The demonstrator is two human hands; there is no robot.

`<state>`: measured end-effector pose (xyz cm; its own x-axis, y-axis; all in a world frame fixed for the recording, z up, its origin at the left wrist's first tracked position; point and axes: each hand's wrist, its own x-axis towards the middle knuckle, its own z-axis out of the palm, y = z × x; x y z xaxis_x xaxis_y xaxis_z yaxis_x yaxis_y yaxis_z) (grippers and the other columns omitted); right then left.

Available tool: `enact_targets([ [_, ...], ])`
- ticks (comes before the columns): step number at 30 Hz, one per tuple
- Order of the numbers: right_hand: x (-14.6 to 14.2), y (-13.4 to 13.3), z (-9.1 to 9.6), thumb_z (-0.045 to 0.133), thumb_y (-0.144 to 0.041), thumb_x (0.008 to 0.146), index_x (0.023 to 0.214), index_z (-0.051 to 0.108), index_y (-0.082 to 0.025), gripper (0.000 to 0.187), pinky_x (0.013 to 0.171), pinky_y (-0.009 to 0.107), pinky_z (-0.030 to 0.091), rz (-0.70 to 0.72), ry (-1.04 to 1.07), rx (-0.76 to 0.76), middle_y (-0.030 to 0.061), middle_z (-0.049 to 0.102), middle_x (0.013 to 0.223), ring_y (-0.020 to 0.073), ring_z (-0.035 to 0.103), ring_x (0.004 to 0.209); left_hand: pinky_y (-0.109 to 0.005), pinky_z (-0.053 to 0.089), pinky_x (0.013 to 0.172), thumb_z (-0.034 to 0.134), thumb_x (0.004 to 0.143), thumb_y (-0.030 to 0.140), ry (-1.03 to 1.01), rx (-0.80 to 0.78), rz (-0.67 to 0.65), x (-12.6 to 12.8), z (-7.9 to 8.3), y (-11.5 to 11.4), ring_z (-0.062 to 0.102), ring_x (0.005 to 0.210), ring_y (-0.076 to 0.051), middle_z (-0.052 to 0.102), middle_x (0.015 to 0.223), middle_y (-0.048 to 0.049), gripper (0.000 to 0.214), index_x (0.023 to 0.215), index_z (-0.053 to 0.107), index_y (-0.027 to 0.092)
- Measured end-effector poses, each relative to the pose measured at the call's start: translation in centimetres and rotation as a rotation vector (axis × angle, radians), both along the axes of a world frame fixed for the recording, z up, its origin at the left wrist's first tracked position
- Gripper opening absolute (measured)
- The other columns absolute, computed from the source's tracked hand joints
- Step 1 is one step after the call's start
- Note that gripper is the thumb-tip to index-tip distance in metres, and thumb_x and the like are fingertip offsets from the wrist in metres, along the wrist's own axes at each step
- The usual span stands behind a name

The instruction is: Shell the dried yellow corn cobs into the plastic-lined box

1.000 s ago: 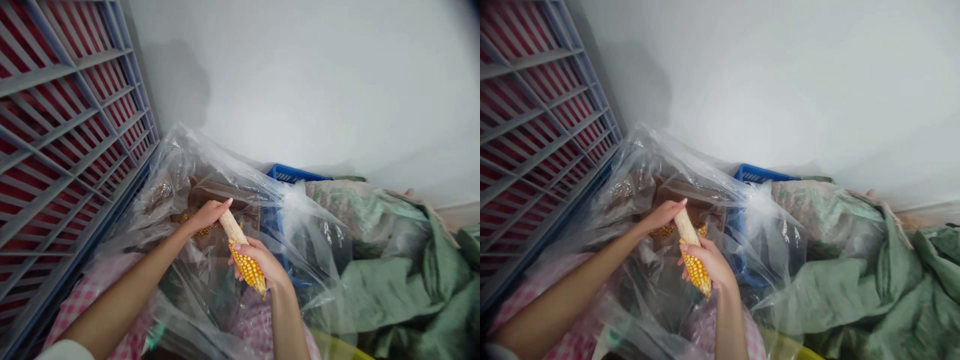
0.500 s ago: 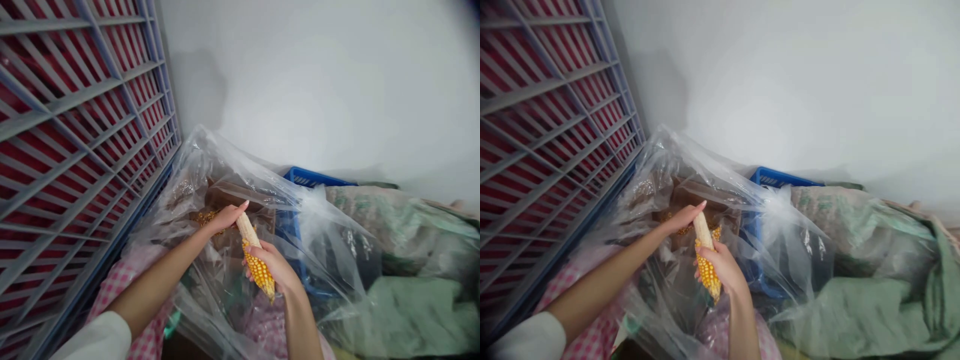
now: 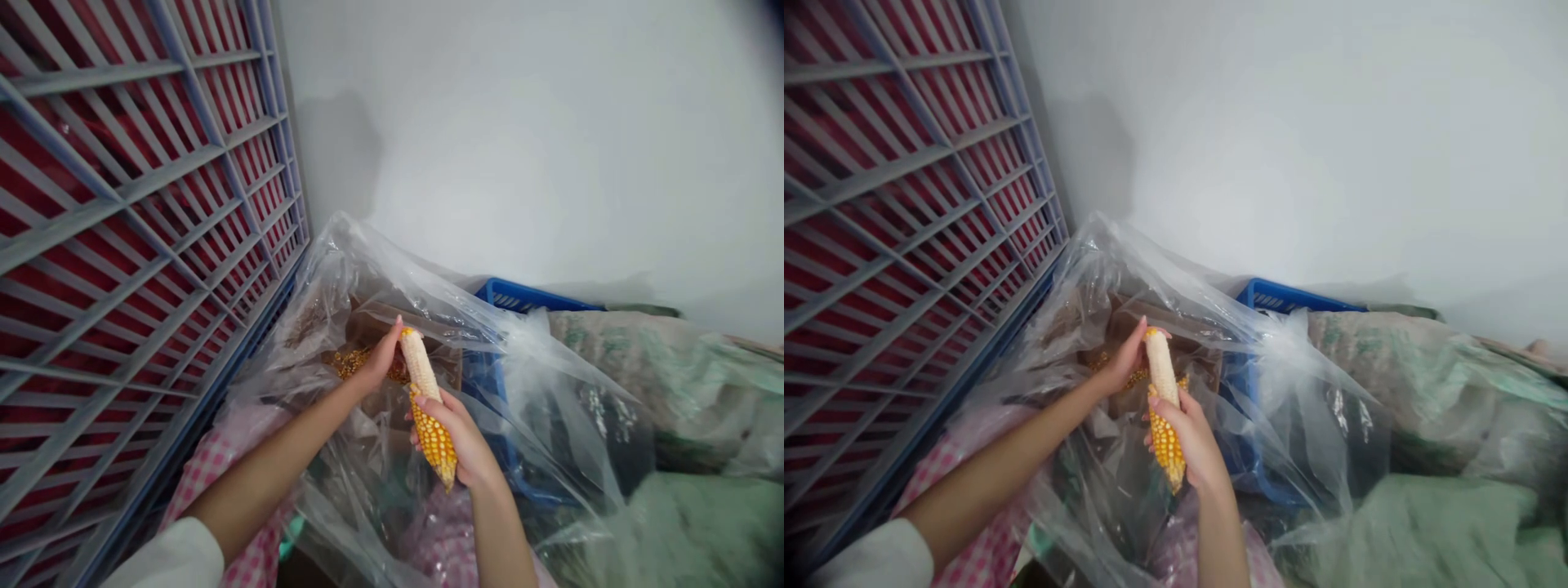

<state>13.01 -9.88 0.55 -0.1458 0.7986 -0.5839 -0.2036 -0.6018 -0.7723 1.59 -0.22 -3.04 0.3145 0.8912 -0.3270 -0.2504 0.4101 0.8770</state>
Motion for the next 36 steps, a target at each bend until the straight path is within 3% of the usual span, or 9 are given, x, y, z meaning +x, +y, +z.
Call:
enact_targets([
  [4, -0.8, 0.2, -0.3, 0.062, -0.037, 0.067, 0.092, 0.051, -0.017, 0.034, 0.04, 0.02, 0.042, -0.03, 0.022, -0.019, -0.0011, 0.059, 0.063, 0.0108, 0.056, 0.043, -0.025, 0.044, 0.057, 0.039, 0.076, 0.061, -0.261, -0.259, 0.031, 0.6, 0.6, -0.5, 0.056, 0.056, -0.012, 0.059, 0.068, -0.0016, 0.049, 0.089, 0.056, 0.016],
  [7, -1.4, 0.4, -0.5, 0.063, -0.037, 0.066, 0.092, 0.052, -0.017, 0.034, 0.04, 0.021, 0.042, -0.032, 0.036, -0.028, -0.0013, 0.059, 0.062, 0.011, 0.056, 0.042, -0.027, 0.047, 0.057, 0.042, 0.076, 0.059, -0.363, -0.368, 0.125, 0.7, 1.1, -0.7, 0.057, 0.054, -0.012, 0.058, 0.068, -0.0011, 0.046, 0.092, 0.055, 0.018],
  [14, -2.0, 0.6, -0.3, 0.062, -0.035, 0.067, 0.09, 0.052, -0.017, 0.031, 0.039, 0.021, 0.043, -0.071, 0.057, -0.048, -0.0012, 0.059, 0.06, 0.0114, 0.056, 0.042, -0.021, 0.044, 0.051, 0.042, 0.083, 0.043, -0.438, -0.285, 0.226, 1.0, 1.1, -1.2, 0.056, 0.054, -0.01, 0.053, 0.067, 0.0014, 0.03, 0.102, 0.05, 0.021],
  [18, -1.8, 0.7, -0.1, 0.062, -0.036, 0.067, 0.09, 0.051, -0.017, 0.032, 0.039, 0.021, 0.042, -0.095, 0.082, -0.04, -0.0009, 0.06, 0.061, 0.0116, 0.056, 0.042, -0.022, 0.045, 0.053, 0.046, 0.083, 0.032, -0.459, -0.217, 0.211, 0.8, 1.5, -1.3, 0.057, 0.058, -0.01, 0.054, 0.073, 0.0009, 0.032, 0.114, 0.045, 0.025],
  [21, -1.7, 0.8, 0.1, 0.063, -0.036, 0.066, 0.09, 0.051, -0.017, 0.033, 0.039, 0.021, 0.043, -0.098, 0.086, -0.04, -0.0011, 0.059, 0.061, 0.0116, 0.056, 0.043, -0.027, 0.047, 0.056, 0.045, 0.082, 0.041, -0.519, -0.279, 0.14, 0.3, 2.0, -0.8, 0.058, 0.061, -0.013, 0.056, 0.076, -0.0001, 0.034, 0.112, 0.047, 0.026],
  [24, -1.9, 0.8, 0.0, 0.064, -0.036, 0.066, 0.089, 0.052, -0.017, 0.032, 0.039, 0.021, 0.043, -0.073, 0.056, -0.022, -0.0019, 0.058, 0.06, 0.0113, 0.056, 0.042, -0.028, 0.047, 0.054, 0.038, 0.08, 0.055, -0.526, -0.395, 0.124, -0.1, 2.1, -0.2, 0.057, 0.057, -0.013, 0.056, 0.071, -0.0007, 0.042, 0.097, 0.054, 0.021],
  [28, -2.2, 0.8, -0.2, 0.062, -0.035, 0.067, 0.089, 0.053, -0.017, 0.03, 0.039, 0.02, 0.042, -0.051, 0.034, -0.031, -0.0023, 0.059, 0.059, 0.0113, 0.055, 0.042, -0.025, 0.045, 0.051, 0.037, 0.084, 0.045, -0.539, -0.366, 0.19, 0.0, 1.6, -0.1, 0.054, 0.052, -0.011, 0.054, 0.065, 0.0008, 0.03, 0.087, 0.054, 0.02],
  [36, -1.9, 0.8, -0.7, 0.061, -0.034, 0.066, 0.089, 0.051, -0.018, 0.03, 0.037, 0.02, 0.042, -0.092, 0.135, -0.039, -0.0018, 0.06, 0.059, 0.0113, 0.055, 0.041, -0.024, 0.046, 0.056, 0.041, 0.085, 0.034, -0.498, -0.301, 0.267, 0.6, 1.6, -0.7, 0.055, 0.057, -0.01, 0.055, 0.07, 0.0019, 0.023, 0.105, 0.049, 0.026],
])
